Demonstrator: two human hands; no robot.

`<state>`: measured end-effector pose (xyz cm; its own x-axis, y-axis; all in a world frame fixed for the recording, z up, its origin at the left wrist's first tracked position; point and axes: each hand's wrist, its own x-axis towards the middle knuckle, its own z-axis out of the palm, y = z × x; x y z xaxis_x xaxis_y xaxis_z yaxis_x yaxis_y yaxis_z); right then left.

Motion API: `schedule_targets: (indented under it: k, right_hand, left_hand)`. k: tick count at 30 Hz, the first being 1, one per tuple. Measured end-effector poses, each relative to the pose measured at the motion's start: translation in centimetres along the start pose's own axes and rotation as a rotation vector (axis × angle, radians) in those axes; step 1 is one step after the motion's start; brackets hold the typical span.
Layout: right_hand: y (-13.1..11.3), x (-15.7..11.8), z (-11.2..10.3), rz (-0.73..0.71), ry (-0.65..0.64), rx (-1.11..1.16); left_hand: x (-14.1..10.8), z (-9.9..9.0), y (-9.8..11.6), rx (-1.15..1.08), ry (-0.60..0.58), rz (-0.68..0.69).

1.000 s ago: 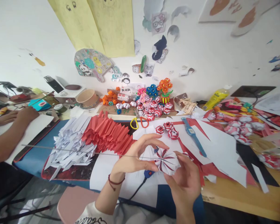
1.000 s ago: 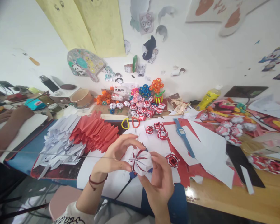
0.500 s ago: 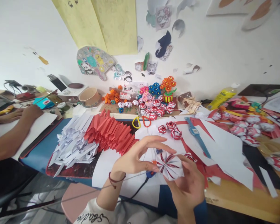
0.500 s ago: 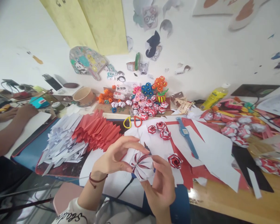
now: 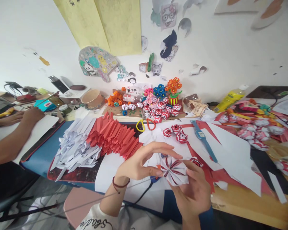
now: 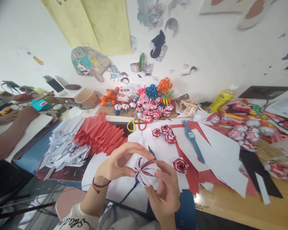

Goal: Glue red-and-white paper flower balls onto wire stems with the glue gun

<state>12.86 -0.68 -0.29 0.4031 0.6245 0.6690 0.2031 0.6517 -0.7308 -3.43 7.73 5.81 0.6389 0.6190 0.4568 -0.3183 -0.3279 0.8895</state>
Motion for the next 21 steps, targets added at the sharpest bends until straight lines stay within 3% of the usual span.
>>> schedule_targets:
  k: [10,16,21]
  right_hand:
    - [0.2,-0.1,0.0,0.062,0.009,0.005]
    - [-0.1,-0.9,0.0,0.198,0.086,-0.082]
    - [-0.2,-0.9,0.0,0.281,0.077,-0.091]
  left_hand:
    - [-0.1,0.3,0.4,-0.032,0.046,-0.027]
    - [-0.5,0.5,-0.3,-0.058,0.053,-0.065]
    - [-0.5,0.9,-0.7,-0.030,0.111,-0.055]
